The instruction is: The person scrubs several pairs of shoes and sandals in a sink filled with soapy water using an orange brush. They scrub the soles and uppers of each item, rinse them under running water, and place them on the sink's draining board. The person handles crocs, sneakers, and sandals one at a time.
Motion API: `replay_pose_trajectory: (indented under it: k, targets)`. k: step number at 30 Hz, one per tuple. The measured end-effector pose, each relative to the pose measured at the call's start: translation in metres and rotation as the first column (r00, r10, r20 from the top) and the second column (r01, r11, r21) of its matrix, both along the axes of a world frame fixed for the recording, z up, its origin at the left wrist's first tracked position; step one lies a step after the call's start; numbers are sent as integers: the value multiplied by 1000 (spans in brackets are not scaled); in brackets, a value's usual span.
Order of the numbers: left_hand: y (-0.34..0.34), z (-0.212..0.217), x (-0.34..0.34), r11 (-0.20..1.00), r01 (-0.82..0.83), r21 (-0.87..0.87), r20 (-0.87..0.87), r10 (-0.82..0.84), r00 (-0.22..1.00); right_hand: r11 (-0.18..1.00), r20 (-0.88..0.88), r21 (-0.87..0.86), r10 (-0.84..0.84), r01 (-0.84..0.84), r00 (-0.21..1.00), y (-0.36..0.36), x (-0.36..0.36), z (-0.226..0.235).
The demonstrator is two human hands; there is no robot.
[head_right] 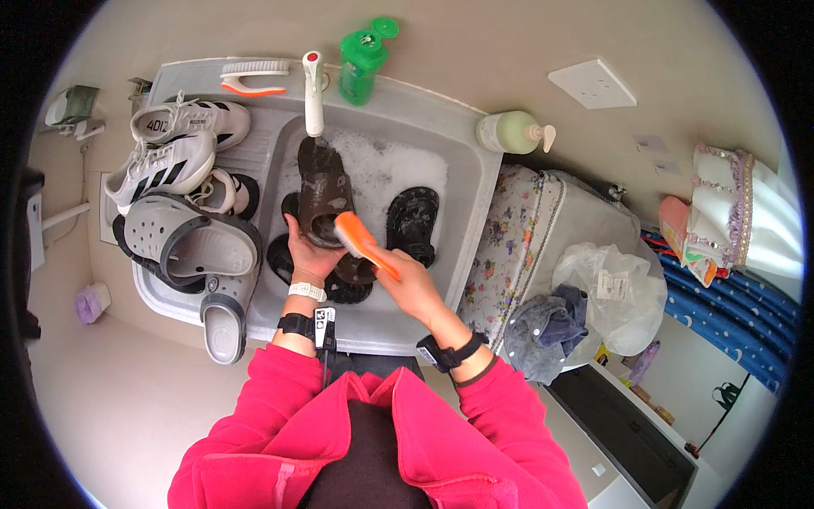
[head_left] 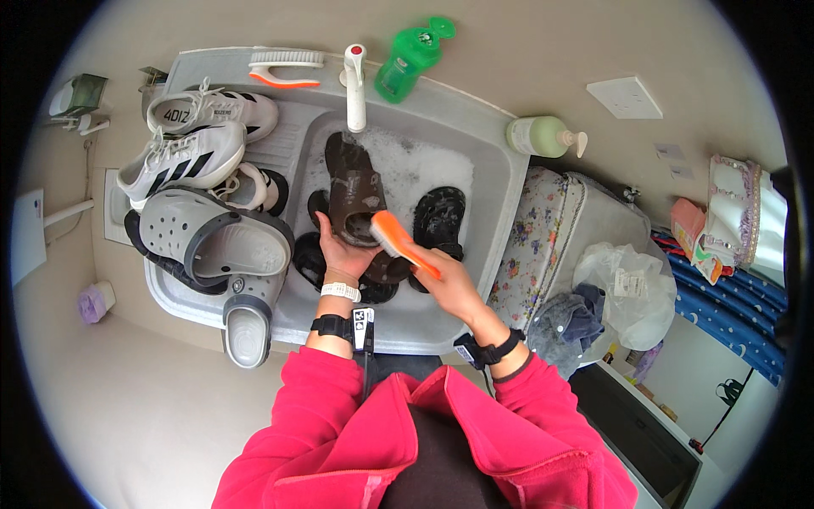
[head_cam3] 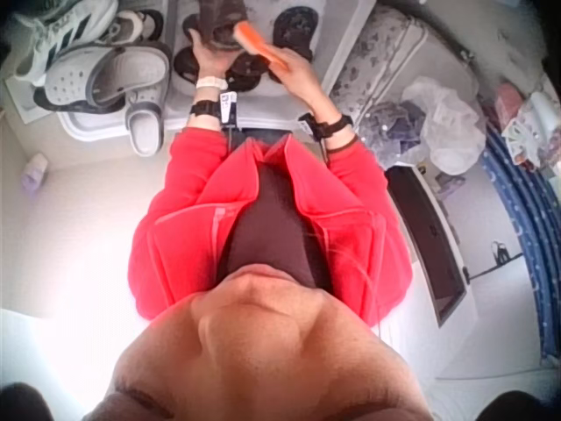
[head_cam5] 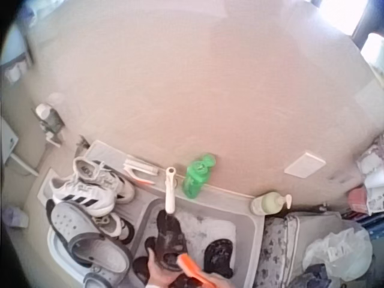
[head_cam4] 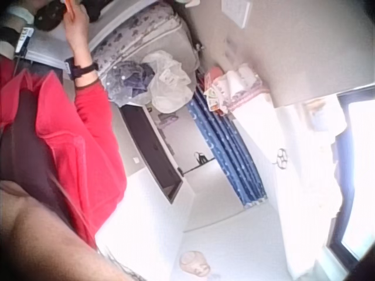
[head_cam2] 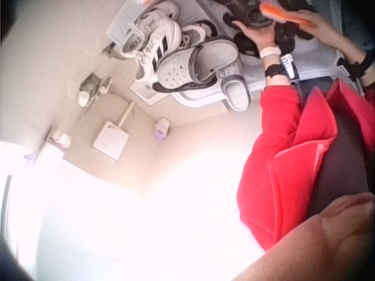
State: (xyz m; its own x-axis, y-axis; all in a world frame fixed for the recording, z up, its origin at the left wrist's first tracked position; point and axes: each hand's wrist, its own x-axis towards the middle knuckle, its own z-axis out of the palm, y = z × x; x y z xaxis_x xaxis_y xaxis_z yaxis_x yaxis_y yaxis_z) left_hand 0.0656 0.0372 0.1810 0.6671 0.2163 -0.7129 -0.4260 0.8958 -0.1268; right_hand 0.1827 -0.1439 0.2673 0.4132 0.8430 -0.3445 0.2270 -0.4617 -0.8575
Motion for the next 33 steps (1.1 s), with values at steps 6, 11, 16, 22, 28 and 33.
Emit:
replay_pose_trajectory:
  k: [6,11,16,22,28,33]
  targets:
    - [-12,-13,8,996,8,87,-73,-2,997,892,165,-447,164,-75,973,71,-7,2]
    - [-10,-21,12,998,-62,25,-81,64,995,951,82,-307,49,-21,995,94,-27,-1]
    - [-6,-25,12,986,-85,-147,-75,74,994,935,76,-353,74,-43,994,82,-27,-3]
    - [-6,-32,12,999,8,-51,-271,-22,962,950,-21,-311,-27,19,999,86,-26,-38]
    - [-11,-35,12,985,-27,170,-215,64,975,978,-112,-197,-92,68,989,89,-24,-24]
    - [-11,-39,15,983,-41,178,-196,76,978,965,-156,-259,-83,40,984,89,-19,-18]
